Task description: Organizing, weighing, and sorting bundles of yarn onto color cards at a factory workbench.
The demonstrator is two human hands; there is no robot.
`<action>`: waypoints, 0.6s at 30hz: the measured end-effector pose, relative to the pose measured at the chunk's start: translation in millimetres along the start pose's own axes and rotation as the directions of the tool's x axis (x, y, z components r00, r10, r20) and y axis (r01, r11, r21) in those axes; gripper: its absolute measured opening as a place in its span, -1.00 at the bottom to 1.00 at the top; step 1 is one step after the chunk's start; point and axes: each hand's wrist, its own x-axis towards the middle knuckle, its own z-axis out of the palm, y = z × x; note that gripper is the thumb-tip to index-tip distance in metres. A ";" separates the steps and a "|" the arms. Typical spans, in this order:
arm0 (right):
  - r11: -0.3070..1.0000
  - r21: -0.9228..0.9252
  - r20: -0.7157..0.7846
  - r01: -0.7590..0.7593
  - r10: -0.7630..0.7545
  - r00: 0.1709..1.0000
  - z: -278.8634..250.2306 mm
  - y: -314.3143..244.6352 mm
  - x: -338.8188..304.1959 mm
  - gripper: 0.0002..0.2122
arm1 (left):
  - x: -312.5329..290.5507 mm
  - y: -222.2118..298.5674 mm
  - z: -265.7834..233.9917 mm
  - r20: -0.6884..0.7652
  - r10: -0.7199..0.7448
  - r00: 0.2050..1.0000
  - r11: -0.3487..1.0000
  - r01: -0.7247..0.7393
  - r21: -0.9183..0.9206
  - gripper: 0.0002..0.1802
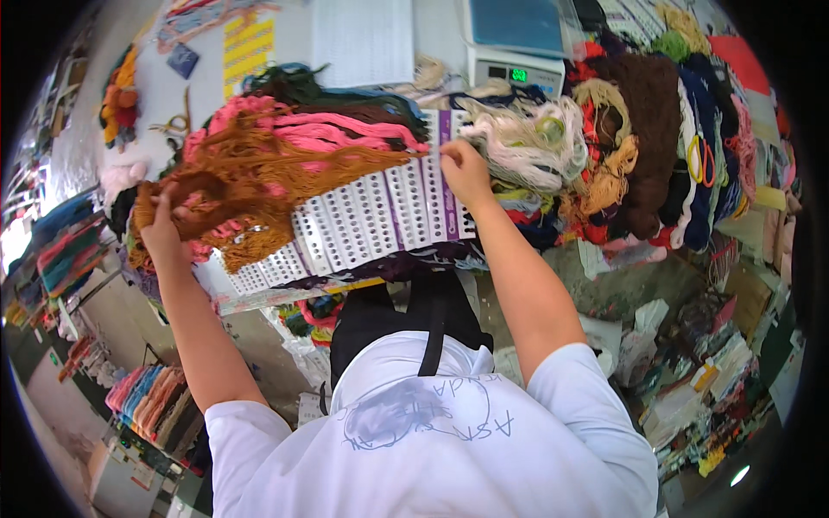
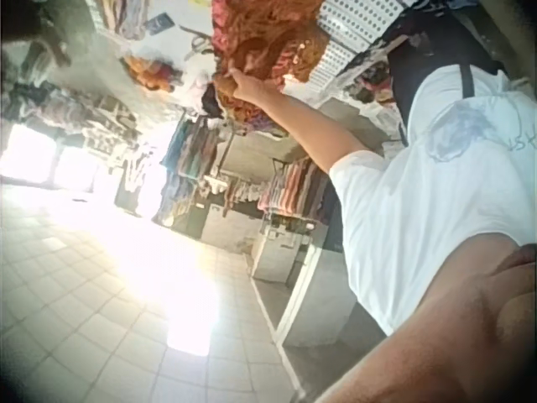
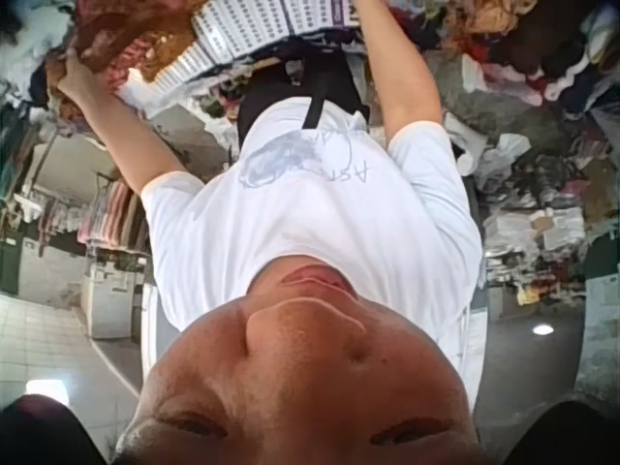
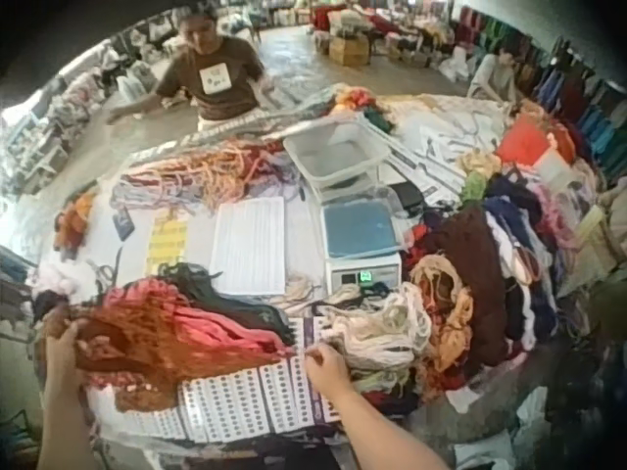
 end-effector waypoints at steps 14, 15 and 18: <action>0.750 0.496 0.503 0.439 -0.659 0.559 253.3 -383.2 -161.5 -0.68 | -149.5 161.1 -206.5 0.593 0.737 0.326 0.643 -0.067 -0.763 -0.08; 0.843 0.274 0.574 0.463 -0.529 0.624 251.1 -394.8 -169.7 -0.75 | -162.5 173.6 -227.9 0.454 0.698 0.553 0.678 -0.306 -0.669 -0.01; 0.869 0.208 0.723 0.449 -0.446 0.528 251.7 -426.9 -194.9 -0.88 | -165.4 183.5 -293.4 0.274 0.842 0.464 0.487 -0.873 -0.019 -0.13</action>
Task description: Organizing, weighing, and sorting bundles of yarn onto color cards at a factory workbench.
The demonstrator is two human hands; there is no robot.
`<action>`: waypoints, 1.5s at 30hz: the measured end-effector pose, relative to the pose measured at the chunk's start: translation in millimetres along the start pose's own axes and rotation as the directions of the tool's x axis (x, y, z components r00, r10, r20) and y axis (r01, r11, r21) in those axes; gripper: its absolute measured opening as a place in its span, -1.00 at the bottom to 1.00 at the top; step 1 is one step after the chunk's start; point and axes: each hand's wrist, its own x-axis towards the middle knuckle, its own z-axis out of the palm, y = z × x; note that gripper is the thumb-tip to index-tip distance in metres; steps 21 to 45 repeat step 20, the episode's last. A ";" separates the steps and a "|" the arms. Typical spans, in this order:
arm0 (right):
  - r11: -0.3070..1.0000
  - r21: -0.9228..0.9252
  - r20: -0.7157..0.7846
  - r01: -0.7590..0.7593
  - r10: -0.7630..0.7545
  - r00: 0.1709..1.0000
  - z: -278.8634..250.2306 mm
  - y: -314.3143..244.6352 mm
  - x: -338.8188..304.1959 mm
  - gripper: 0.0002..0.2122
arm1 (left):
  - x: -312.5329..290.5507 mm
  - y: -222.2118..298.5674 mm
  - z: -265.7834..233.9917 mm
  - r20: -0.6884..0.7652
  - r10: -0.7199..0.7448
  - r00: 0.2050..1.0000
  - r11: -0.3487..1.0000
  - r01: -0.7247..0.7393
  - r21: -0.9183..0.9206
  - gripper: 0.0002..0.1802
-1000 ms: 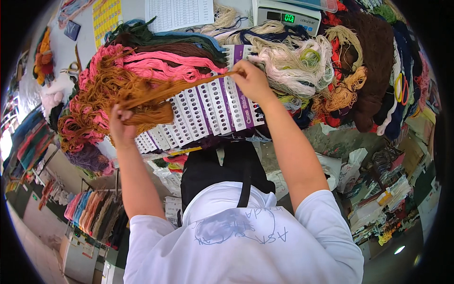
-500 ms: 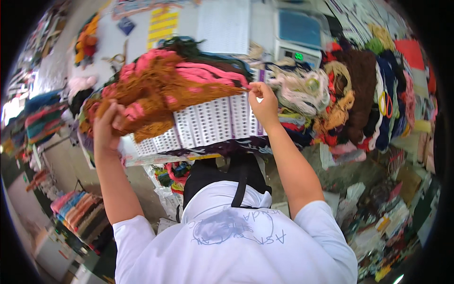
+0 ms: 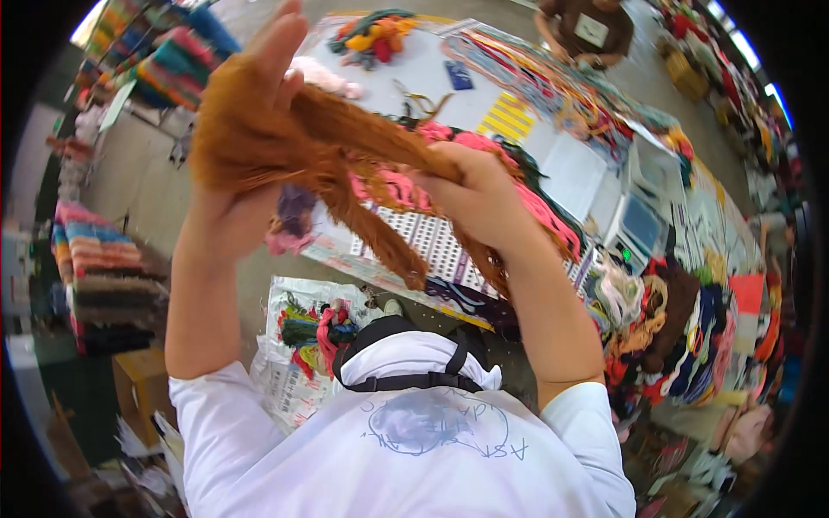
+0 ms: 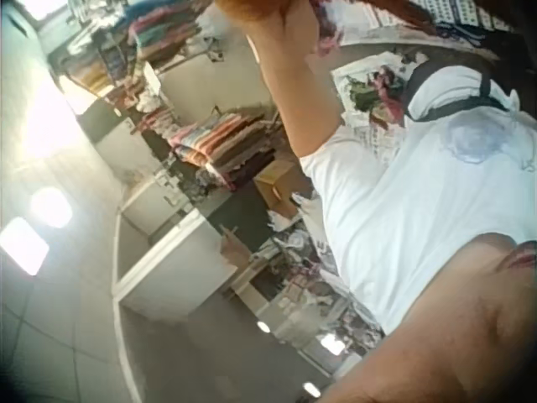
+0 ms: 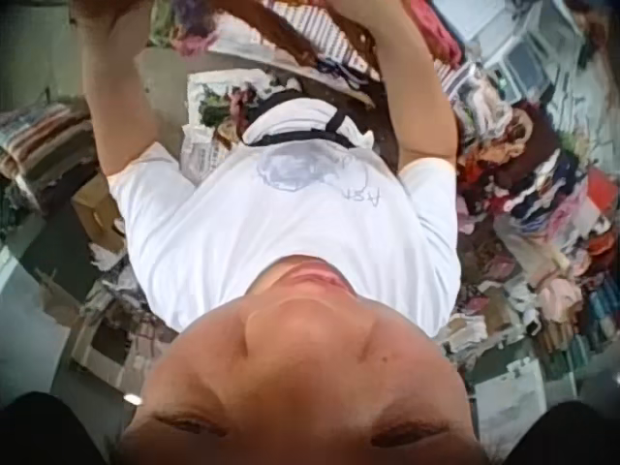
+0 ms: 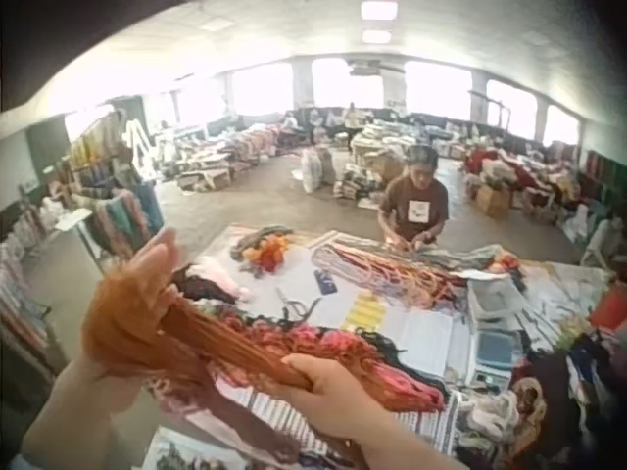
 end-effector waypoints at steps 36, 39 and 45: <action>0.977 -0.204 0.678 -0.064 0.188 0.710 200.7 -10.9 66.7 -0.89 | -250.5 71.0 -124.5 -0.274 -0.853 0.444 0.521 0.694 -0.497 -0.82; 0.977 -0.204 0.678 -0.064 0.188 0.710 200.7 -10.9 66.7 -0.89 | -250.5 71.0 -124.5 -0.274 -0.853 0.444 0.521 0.694 -0.497 -0.82; 0.977 -0.204 0.678 -0.064 0.188 0.710 200.7 -10.9 66.7 -0.89 | -250.5 71.0 -124.5 -0.274 -0.853 0.444 0.521 0.694 -0.497 -0.82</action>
